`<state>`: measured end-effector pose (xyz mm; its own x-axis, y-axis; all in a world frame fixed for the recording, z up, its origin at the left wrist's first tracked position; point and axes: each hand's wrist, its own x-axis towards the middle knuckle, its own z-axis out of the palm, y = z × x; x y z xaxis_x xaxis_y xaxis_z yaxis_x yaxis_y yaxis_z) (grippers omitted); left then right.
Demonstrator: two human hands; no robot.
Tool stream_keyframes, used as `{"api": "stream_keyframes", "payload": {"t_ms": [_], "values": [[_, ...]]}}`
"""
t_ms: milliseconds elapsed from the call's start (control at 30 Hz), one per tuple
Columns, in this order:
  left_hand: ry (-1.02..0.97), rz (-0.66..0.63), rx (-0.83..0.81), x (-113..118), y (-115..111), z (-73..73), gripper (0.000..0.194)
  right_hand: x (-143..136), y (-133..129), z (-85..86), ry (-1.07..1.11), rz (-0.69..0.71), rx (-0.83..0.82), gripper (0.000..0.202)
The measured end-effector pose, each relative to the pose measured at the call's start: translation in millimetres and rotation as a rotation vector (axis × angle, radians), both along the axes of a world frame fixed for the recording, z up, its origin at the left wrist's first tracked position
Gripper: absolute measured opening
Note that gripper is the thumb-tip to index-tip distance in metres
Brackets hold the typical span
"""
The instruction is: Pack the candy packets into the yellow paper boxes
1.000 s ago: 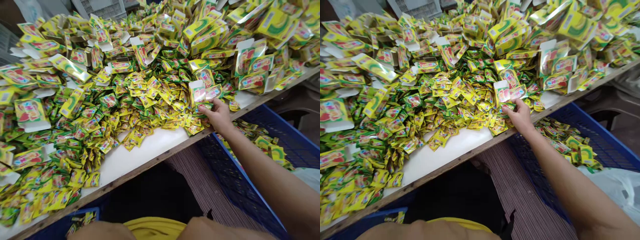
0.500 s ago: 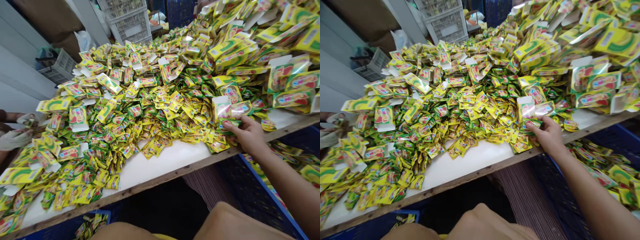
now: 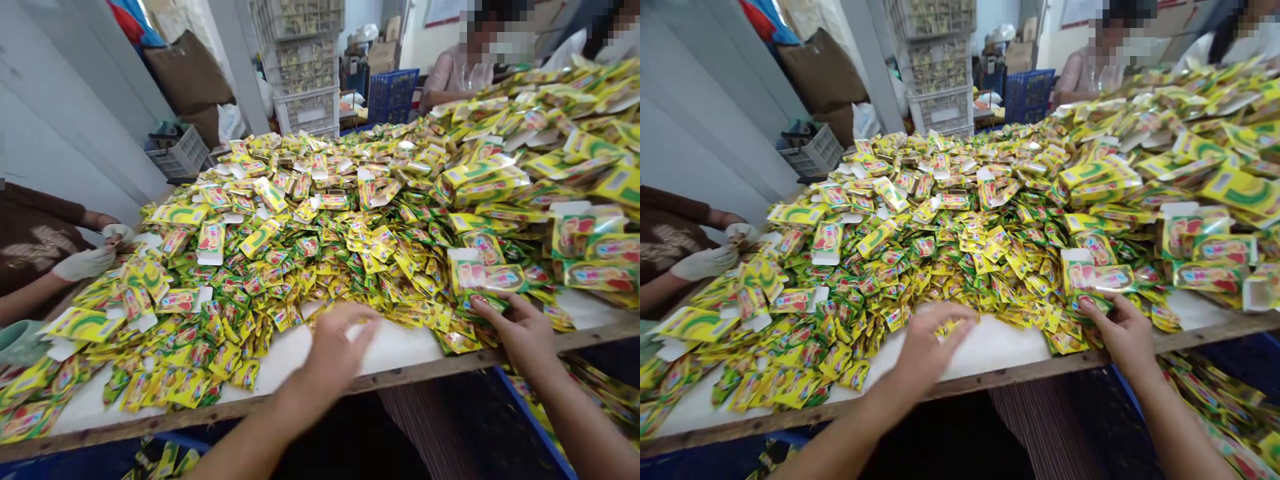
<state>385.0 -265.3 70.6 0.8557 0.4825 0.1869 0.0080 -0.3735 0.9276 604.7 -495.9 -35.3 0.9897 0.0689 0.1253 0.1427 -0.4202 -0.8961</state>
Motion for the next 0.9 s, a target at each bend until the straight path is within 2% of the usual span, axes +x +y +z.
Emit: {"api": "stream_keyframes", "payload": {"t_ms": [100, 133, 200, 300, 400, 500, 533, 600, 633, 700, 800, 900], "values": [[-0.114, 0.387, 0.446, 5.2, 100.0, -15.9, 0.017, -8.4, 5.4, 2.6, 0.073, 0.046, -0.032, 0.050], [-0.089, 0.482, 0.583, 7.1, 132.4, -18.1, 0.020, -15.0, 10.2, 4.8, 0.085, 0.049, 0.005, 0.049], [0.097, 0.570, 0.774, 12.4, 187.2, -21.8, 0.033, -35.2, 24.2, 10.4, 0.131, 0.114, 0.130, 0.046], [0.342, 0.558, 0.863, 23.0, 236.7, -29.7, 0.040, -74.1, 53.5, 17.0, 0.261, 0.276, 0.270, 0.044], [0.388, 0.513, 0.885, 25.7, 252.8, -31.0, 0.035, -106.6, 82.2, 19.2, 0.400, 0.401, 0.377, 0.045], [0.344, 0.573, 0.777, 7.5, 242.1, -20.1, 0.027, -125.6, 101.0, 18.8, 0.540, 0.478, 0.504, 0.040], [0.299, 0.587, 0.690, -3.3, 231.4, -17.0, 0.023, -129.4, 105.5, 18.5, 0.575, 0.496, 0.539, 0.038], [0.212, 0.507, 0.465, -28.6, 198.4, -17.8, 0.023, -134.7, 114.7, 18.9, 0.613, 0.533, 0.573, 0.034], [0.193, 0.404, 0.329, -41.1, 177.4, -23.2, 0.025, -136.9, 120.3, 20.0, 0.607, 0.544, 0.579, 0.034], [0.213, 0.186, 0.026, -62.0, 132.7, -43.3, 0.024, -141.7, 134.7, 24.3, 0.526, 0.542, 0.594, 0.034], [0.148, 0.122, -0.273, -79.5, 81.2, -80.3, 0.022, -152.3, 162.1, 33.0, 0.313, 0.558, 0.568, 0.031], [0.102, 0.143, -0.361, -86.5, 61.8, -99.9, 0.018, -163.9, 185.2, 37.4, 0.086, 0.692, 0.347, 0.021]]}}
